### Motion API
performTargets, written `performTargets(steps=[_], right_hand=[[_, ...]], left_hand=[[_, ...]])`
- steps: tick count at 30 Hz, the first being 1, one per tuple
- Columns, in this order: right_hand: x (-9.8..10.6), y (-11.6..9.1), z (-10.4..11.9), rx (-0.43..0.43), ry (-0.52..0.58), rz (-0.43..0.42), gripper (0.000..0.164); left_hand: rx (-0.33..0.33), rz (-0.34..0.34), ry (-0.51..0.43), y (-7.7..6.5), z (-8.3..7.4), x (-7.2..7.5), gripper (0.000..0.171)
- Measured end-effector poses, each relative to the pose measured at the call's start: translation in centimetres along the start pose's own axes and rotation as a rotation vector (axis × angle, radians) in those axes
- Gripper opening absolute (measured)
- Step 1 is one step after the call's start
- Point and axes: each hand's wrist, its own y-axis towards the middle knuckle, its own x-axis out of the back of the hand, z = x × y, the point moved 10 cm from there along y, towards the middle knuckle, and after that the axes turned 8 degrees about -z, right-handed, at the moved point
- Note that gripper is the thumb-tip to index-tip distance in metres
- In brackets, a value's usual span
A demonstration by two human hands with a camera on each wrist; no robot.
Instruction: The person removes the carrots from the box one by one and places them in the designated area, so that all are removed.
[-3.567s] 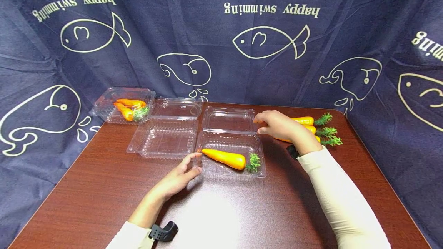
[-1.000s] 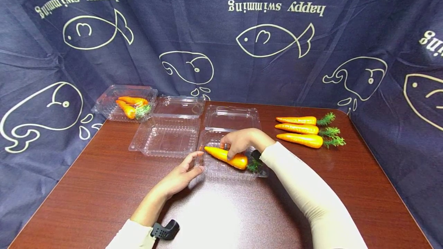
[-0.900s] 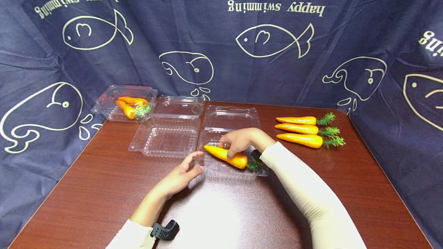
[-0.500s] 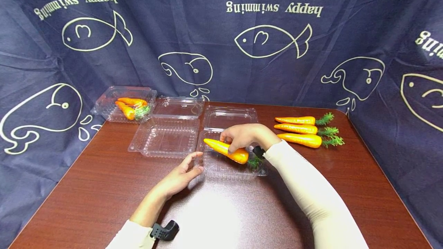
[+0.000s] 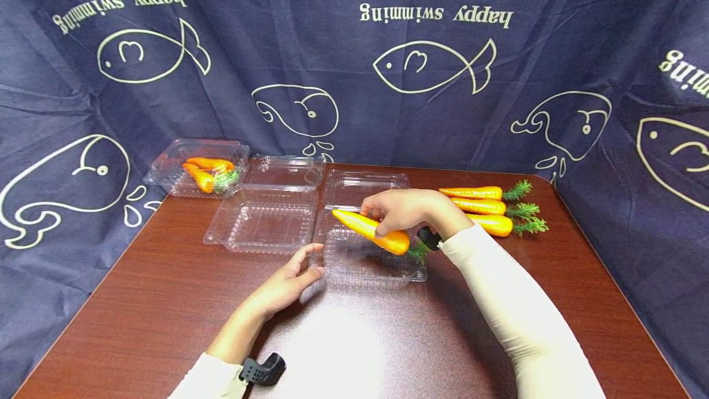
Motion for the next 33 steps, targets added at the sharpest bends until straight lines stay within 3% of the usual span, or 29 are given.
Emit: performTargets(steps=[8,14,22,29,33], right_hand=[[1.4,-2.0,-1.2,0.047,-0.077,-0.047,0.033],[1.8,-3.4,-3.1,0.03,-0.03,-0.064,0.034],[1.7,-5.5,-5.3,-0.019,0.14,-0.028,0.037],[2.3,-7.4,-8.1,-0.06,0.095,-0.087,0.039],[2.5,-8.2,-9.9,-0.078,0.123,-0.12,0.039]], left_hand=[[0.001,0.005,0.009,0.1,0.2,-0.2,0.053],[0.004,0.003,0.002,0.0,0.2,-0.2,0.052],[0.001,0.004,0.003,0.0,0.1,-0.2,0.05],[0.005,0.01,0.007,0.0,0.2,-0.2,0.051],[0.012,0.012,0.003,0.0,0.3,-0.2,0.051]])
